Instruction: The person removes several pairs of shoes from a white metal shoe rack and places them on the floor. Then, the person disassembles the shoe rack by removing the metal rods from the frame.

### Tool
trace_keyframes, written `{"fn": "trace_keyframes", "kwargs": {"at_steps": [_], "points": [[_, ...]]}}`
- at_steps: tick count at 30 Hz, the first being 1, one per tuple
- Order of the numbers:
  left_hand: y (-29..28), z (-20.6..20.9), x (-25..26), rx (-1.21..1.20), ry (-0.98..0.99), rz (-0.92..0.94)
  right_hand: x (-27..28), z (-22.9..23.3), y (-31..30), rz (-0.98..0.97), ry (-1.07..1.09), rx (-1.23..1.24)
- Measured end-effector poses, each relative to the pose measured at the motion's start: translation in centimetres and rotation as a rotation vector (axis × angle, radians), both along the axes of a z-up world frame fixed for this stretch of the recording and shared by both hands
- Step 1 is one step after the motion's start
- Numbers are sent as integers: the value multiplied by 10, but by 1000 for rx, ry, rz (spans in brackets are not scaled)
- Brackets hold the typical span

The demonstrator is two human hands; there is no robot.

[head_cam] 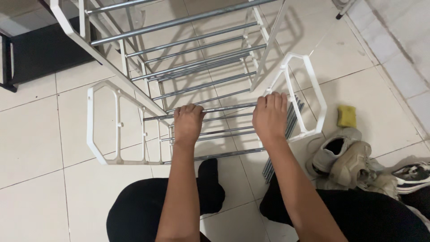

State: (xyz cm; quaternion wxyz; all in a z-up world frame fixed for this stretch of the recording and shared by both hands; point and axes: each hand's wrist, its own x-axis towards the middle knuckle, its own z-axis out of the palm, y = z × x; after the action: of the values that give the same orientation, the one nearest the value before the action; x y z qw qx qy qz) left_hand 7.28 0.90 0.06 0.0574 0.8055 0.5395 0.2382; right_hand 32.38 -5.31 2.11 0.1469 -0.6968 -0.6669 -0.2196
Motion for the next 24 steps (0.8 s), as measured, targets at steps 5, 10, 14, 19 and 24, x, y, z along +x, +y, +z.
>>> {"fn": "trace_keyframes", "kwargs": {"at_steps": [5, 10, 14, 19, 24], "points": [[-19, -3, -13, 7, -2, -19, -17, 16, -38, 24, 71, -258], [-37, -6, -24, 110, -22, -5, -23, 31, -69, 57, 27, -344], [-47, -7, -32, 280, 20, 73, -20, 43, -89, 19, 27, -518], [-56, -8, -32, 153, 37, 62, 5, 49, -115, 55, 117, -539], [-78, -9, -10, -154, 80, -145, 56, 36, -137, 244, 129, -249]]}}
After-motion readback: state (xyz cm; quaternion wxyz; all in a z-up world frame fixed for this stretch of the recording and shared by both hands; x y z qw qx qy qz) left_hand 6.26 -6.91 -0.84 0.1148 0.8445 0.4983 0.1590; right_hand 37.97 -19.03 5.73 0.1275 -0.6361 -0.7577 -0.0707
